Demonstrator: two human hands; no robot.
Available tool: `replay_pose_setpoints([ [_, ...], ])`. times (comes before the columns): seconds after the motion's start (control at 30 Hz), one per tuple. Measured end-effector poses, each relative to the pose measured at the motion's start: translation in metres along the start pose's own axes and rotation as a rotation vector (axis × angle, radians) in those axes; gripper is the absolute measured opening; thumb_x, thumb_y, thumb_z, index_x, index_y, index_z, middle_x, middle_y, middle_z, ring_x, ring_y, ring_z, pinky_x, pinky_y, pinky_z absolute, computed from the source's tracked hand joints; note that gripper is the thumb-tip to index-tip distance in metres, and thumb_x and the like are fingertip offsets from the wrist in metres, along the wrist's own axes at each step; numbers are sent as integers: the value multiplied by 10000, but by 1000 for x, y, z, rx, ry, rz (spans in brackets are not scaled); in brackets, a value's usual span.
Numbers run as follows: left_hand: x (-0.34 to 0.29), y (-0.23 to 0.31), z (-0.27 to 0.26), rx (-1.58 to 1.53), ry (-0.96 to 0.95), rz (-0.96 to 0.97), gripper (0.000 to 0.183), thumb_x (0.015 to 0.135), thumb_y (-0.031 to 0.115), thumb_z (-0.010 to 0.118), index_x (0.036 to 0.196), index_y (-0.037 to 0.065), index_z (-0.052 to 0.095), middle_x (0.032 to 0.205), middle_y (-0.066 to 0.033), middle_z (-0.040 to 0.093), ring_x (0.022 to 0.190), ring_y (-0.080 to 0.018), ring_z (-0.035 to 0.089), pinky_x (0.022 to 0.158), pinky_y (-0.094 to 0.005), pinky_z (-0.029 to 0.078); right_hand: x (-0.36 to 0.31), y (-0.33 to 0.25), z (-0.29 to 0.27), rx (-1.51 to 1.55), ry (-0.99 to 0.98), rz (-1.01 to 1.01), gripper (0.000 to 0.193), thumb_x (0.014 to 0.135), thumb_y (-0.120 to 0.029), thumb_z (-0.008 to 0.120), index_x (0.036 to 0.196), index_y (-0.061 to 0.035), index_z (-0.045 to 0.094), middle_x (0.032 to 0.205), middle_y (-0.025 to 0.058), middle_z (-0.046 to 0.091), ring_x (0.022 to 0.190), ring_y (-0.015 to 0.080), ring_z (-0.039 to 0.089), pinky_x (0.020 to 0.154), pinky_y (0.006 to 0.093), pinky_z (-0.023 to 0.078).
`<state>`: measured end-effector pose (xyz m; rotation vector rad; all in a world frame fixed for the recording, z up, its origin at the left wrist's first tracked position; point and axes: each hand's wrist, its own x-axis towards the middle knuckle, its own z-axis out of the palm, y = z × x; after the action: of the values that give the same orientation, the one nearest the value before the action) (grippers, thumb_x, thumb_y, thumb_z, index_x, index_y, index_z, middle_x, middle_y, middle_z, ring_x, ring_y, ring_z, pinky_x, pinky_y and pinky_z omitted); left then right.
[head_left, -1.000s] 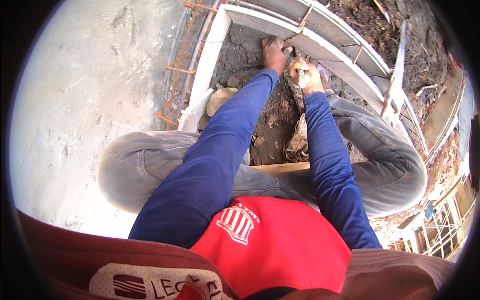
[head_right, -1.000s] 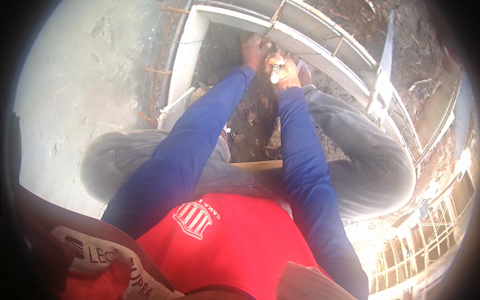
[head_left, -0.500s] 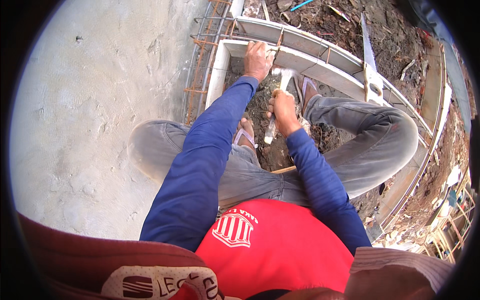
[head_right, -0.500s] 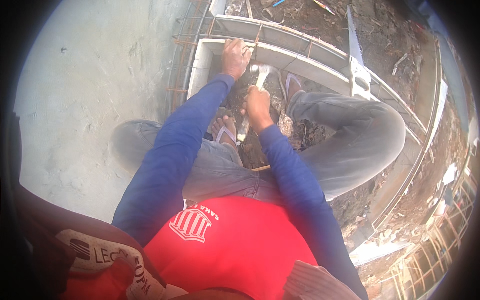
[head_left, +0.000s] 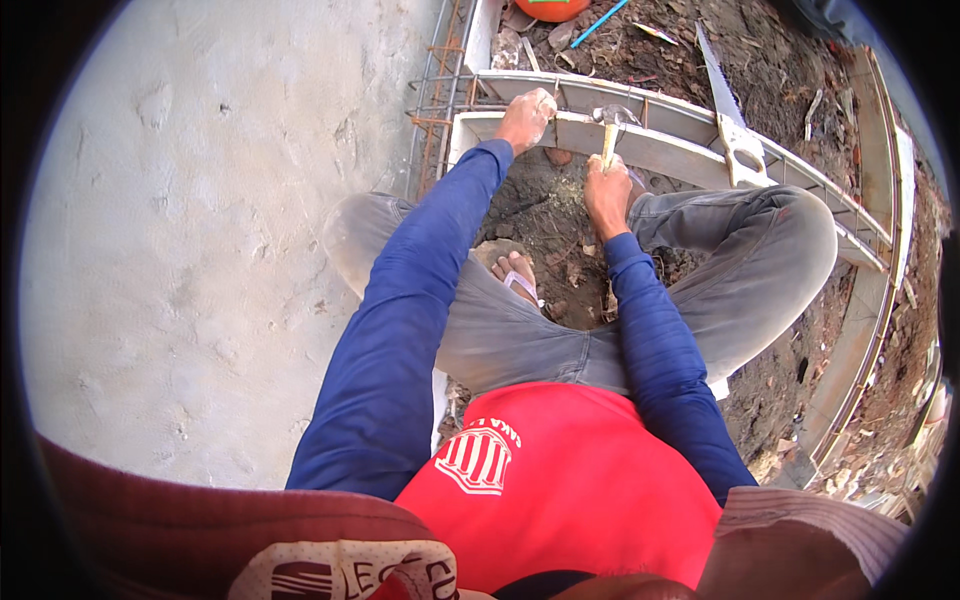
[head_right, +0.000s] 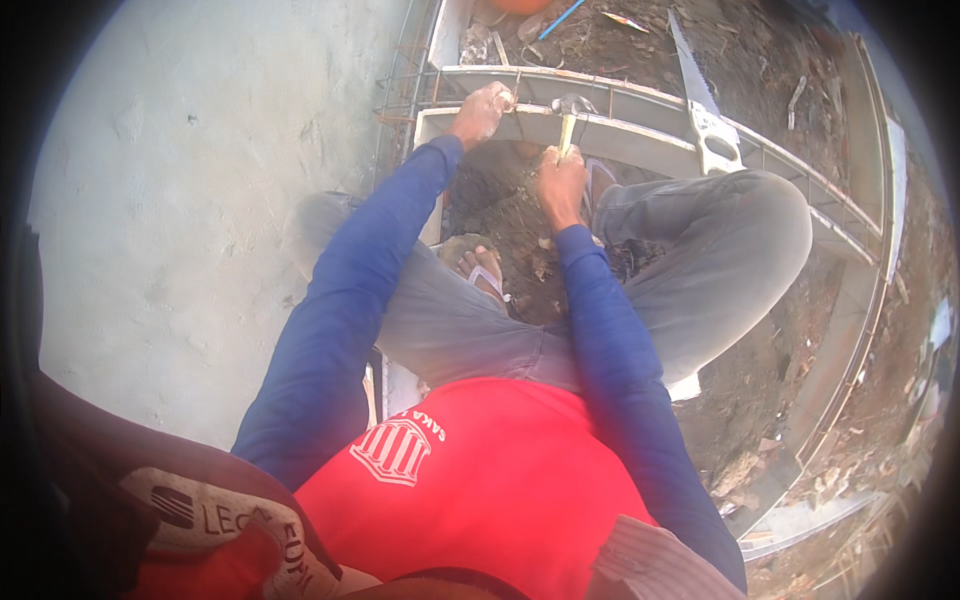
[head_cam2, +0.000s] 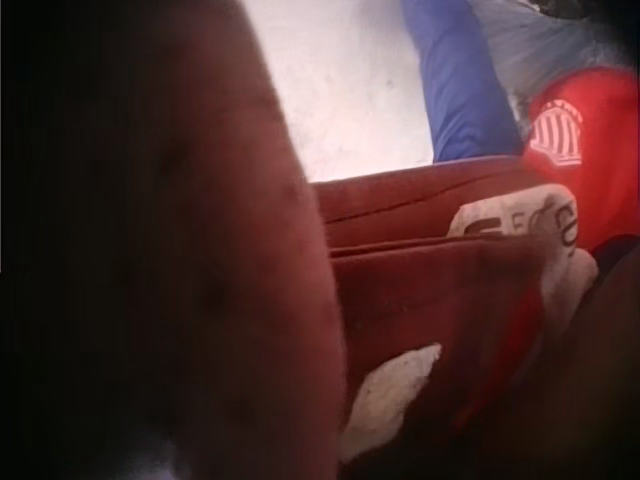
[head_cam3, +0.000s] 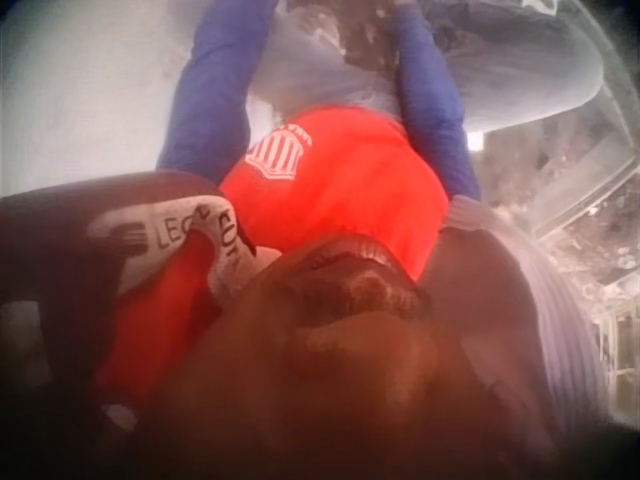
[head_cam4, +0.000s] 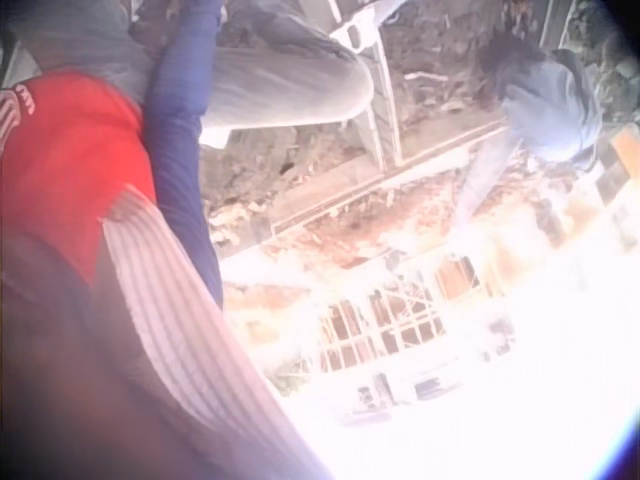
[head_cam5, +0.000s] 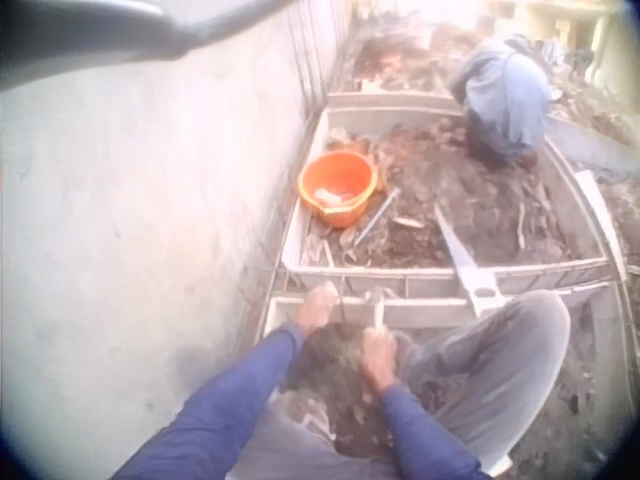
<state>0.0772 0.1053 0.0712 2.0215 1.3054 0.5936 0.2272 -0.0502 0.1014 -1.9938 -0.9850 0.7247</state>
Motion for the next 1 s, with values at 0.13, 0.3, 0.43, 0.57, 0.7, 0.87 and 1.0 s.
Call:
replay_pose_setpoints([
  [0.13, 1, 9, 15, -163, 82, -10, 202, 939, 141, 623, 1099, 55, 711, 909, -134, 753, 842, -227, 717, 791, -376, 551, 7, 4, -8, 66, -31, 92, 381, 926, -271, 605, 1029, 87, 682, 941, 342, 702, 936, 492, 700, 851, 528, 525],
  [0.3, -1, 8, 8, -377, 19, -193, 270, 930, 120, 662, 1174, 59, 759, 946, -86, 758, 829, -139, 693, 768, -309, 571, 9, 4, 1, 206, -104, 188, 375, 902, -274, 629, 997, 83, 693, 937, 325, 711, 926, 474, 709, 833, 519, 525],
  [0.43, 0, 23, 3, -557, -107, -225, 294, 951, 192, 683, 1180, 32, 772, 1015, -100, 774, 939, -150, 702, 858, -301, 563, 9, 10, 3, 238, -118, 255, 365, 896, -265, 639, 999, 81, 694, 926, 314, 716, 929, 470, 710, 833, 514, 521],
  [0.57, 5, 15, -8, -189, -112, -14, 277, 955, 240, 690, 1145, 67, 794, 1082, -121, 786, 994, -204, 717, 919, -348, 547, 4, 2, 5, 264, -121, 237, 361, 912, -265, 635, 1010, 78, 690, 935, 320, 714, 931, 470, 708, 839, 516, 518],
  [0.7, 16, 14, -1, -85, -147, 56, 242, 945, 285, 698, 1111, 152, 811, 1102, -140, 771, 1024, -296, 717, 948, -375, 530, 7, 11, 0, 266, -90, 176, 357, 949, -256, 600, 1049, 78, 675, 964, 332, 704, 914, 473, 706, 845, 523, 518],
  [0.87, 24, -1, -3, 10, -173, 181, 258, 948, 305, 689, 1112, 147, 810, 1100, -140, 765, 1048, -308, 690, 952, -384, 526, -8, -22, -12, 401, -137, 238, 357, 993, -246, 555, 1135, 72, 635, 963, 332, 699, 876, 487, 698, 840, 548, 521],
  [1.0, 28, -3, -3, 40, -202, 229, 270, 961, 306, 668, 1128, 142, 803, 1093, -143, 760, 1026, -312, 688, 940, -392, 527, -15, -44, -32, 312, -212, 269, 355, 1014, -245, 539, 1182, 60, 607, 944, 333, 699, 860, 506, 694, 818, 580, 518],
])
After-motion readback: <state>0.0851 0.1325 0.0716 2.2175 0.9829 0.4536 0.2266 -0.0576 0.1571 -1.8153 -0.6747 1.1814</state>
